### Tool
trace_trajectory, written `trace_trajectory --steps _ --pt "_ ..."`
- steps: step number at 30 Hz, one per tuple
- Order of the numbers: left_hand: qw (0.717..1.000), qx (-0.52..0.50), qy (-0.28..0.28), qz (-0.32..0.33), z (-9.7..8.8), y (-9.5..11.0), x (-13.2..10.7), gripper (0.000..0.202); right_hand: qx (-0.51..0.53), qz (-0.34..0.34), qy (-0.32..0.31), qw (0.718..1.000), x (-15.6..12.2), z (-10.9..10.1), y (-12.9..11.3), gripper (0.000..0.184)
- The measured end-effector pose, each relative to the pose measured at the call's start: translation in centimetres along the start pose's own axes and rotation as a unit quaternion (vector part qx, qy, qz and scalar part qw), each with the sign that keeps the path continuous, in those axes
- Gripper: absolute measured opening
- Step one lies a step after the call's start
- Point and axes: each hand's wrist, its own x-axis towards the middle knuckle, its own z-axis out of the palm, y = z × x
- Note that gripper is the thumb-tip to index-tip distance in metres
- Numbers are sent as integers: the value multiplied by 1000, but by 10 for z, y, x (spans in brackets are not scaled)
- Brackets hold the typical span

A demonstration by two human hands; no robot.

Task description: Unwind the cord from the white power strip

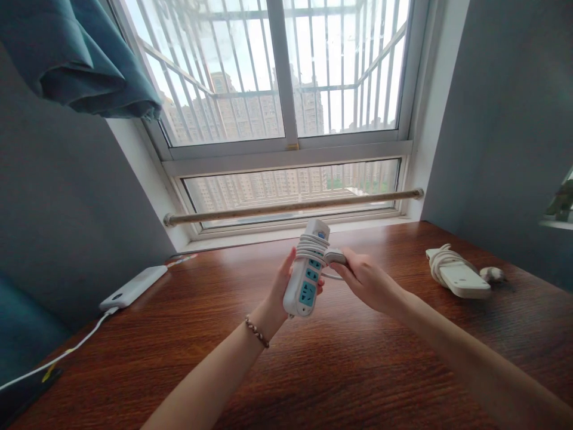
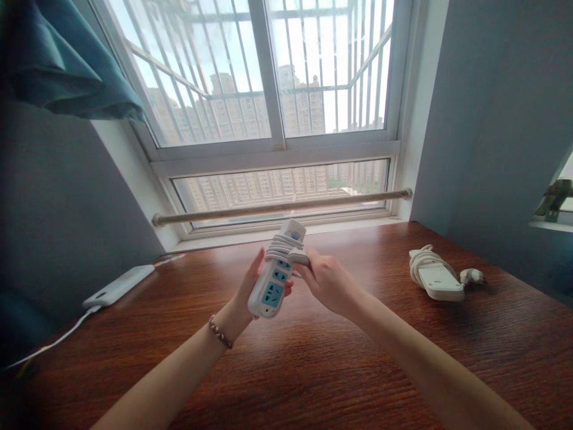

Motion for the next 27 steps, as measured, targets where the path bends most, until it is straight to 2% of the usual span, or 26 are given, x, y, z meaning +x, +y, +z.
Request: trace_trajectory --steps 4,8,11,14,17,19,22,24,27 --pt "1000 12 -4 -13 6 -6 -1 54 -177 3 52 983 -3 2 1 15" --pt "1000 0 -23 -10 13 -8 -4 52 -348 -46 136 926 -8 7 -3 18" --pt "1000 -4 -27 0 17 -10 -7 51 -417 -80 173 889 -10 10 -7 14" --pt "1000 4 -17 3 20 -14 -9 48 -444 -74 192 872 -10 12 -6 11" --pt "1000 22 6 6 20 -16 -11 45 -423 -57 161 890 -8 13 -4 11" --pt "999 32 29 24 18 -15 -11 43 -361 -54 108 925 -7 12 -1 11" --pt "996 47 65 45 14 -13 -8 56 -236 -63 26 969 -6 11 2 18" --pt "995 53 78 44 12 -12 -5 64 -198 -70 -3 978 -6 12 3 22" --pt "995 47 85 38 12 -12 -3 51 -219 -56 2 974 -7 15 2 22"
